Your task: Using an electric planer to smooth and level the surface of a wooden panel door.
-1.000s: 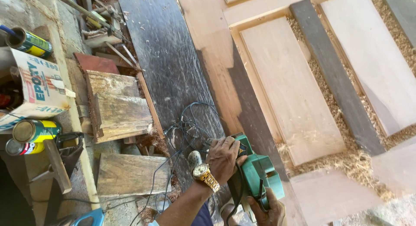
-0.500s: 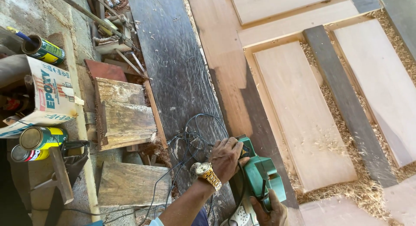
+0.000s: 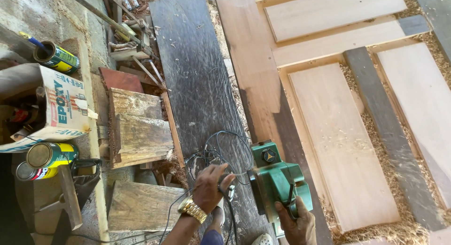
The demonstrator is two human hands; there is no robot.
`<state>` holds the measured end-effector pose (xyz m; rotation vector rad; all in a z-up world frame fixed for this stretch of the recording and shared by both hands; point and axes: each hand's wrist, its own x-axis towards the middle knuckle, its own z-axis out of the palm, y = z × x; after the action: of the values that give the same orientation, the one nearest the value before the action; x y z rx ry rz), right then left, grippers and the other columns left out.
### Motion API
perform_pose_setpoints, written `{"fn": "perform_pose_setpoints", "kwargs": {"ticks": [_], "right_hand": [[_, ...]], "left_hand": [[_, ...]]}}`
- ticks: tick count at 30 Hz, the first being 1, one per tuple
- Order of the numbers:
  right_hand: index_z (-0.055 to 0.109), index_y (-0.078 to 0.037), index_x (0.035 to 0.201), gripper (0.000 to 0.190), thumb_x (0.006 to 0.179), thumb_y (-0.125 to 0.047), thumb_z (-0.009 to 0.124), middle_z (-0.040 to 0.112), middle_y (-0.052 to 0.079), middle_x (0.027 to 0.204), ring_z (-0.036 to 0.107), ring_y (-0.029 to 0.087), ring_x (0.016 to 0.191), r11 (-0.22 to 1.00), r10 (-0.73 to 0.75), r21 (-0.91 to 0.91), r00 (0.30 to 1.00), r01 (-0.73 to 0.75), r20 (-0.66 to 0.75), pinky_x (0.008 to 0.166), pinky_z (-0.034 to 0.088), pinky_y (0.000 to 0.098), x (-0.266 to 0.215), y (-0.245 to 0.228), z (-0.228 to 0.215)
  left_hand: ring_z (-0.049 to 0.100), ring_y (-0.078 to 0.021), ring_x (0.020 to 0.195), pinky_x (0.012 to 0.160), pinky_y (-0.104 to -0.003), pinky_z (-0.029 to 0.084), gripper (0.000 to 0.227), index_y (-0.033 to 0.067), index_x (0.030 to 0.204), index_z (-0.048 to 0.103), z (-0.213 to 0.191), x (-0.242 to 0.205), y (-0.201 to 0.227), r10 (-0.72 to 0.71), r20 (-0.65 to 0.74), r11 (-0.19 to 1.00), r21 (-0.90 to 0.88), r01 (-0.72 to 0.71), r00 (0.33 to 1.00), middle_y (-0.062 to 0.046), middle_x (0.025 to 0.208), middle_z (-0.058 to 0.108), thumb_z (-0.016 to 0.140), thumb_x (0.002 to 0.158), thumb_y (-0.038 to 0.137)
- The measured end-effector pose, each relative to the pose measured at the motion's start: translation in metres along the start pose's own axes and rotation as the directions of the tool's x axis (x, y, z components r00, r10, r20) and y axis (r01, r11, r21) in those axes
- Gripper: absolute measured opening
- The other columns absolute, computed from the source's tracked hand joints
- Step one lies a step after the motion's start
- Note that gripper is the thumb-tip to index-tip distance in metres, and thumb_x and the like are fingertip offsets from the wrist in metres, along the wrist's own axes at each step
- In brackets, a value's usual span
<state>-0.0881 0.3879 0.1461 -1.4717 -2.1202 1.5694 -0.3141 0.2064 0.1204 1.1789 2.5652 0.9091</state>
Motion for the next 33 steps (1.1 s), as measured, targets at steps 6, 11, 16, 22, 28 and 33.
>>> {"fn": "perform_pose_setpoints", "kwargs": {"ticks": [6,11,16,22,28,33], "right_hand": [[0.068,0.000,0.094,0.039,0.084,-0.037,0.076,0.064,0.010,0.047,0.064,0.015,0.042,1.000,-0.006,0.018,1.000,0.005,0.026,0.041,0.049,0.0331,0.025,-0.032,0.011],[0.067,-0.003,0.090,0.036,0.085,-0.038,0.074,0.062,0.009,0.046,0.060,0.014,0.043,0.998,-0.054,0.020,0.999,0.053,0.005,0.042,0.046,0.0336,0.044,-0.059,0.021],[0.063,-0.004,0.084,0.040,0.086,-0.042,0.072,0.063,0.008,0.047,0.064,0.014,0.043,0.993,-0.120,-0.018,0.993,0.120,-0.001,0.040,0.049,0.0329,0.071,-0.078,0.032],[0.061,-0.007,0.086,0.039,0.089,-0.046,0.066,0.064,0.007,0.047,0.065,0.015,0.042,0.983,-0.185,-0.004,0.982,0.185,0.024,0.039,0.049,0.0328,0.102,-0.123,0.044],[0.062,-0.006,0.086,0.039,0.091,-0.044,0.067,0.063,0.006,0.051,0.064,0.014,0.044,0.971,-0.238,0.023,0.971,0.238,0.009,0.040,0.049,0.0323,0.131,-0.159,0.057],[0.063,-0.006,0.087,0.039,0.091,-0.045,0.068,0.064,0.004,0.053,0.066,0.012,0.047,0.955,-0.295,0.034,0.956,0.294,0.001,0.042,0.049,0.0318,0.152,-0.185,0.066]], "left_hand": [[0.071,-0.0189,0.072,0.066,-0.038,0.058,0.050,0.0106,0.114,0.070,-0.020,-0.045,-0.052,-0.295,0.219,0.954,0.021,0.298,0.930,-0.006,0.092,0.073,0.048,0.099,0.052],[0.074,-0.0215,0.077,0.074,-0.041,0.059,0.043,0.0142,0.105,0.073,-0.033,-0.072,-0.077,-0.508,0.348,0.850,0.052,0.525,0.788,-0.006,0.091,0.074,0.052,0.098,0.050],[0.075,-0.0243,0.086,0.080,-0.043,0.059,0.040,0.0145,0.107,0.075,-0.010,-0.105,-0.127,-0.589,0.352,0.792,0.072,0.606,0.727,-0.008,0.094,0.074,0.059,0.095,0.049],[0.078,-0.0222,0.086,0.081,-0.040,0.061,0.041,0.0138,0.109,0.074,0.000,-0.121,-0.165,-0.655,0.410,0.734,0.145,0.663,0.635,-0.010,0.094,0.075,0.057,0.097,0.049],[0.079,-0.0205,0.079,0.073,-0.040,0.064,0.045,0.0111,0.106,0.075,0.030,-0.151,-0.224,-0.589,0.396,0.791,0.101,0.604,0.705,-0.011,0.087,0.077,0.058,0.095,0.052],[0.079,-0.0201,0.074,0.069,-0.037,0.062,0.045,0.0128,0.107,0.077,0.040,-0.162,-0.240,-0.649,0.417,0.715,0.050,0.698,0.636,-0.012,0.084,0.078,0.061,0.094,0.053]]}}
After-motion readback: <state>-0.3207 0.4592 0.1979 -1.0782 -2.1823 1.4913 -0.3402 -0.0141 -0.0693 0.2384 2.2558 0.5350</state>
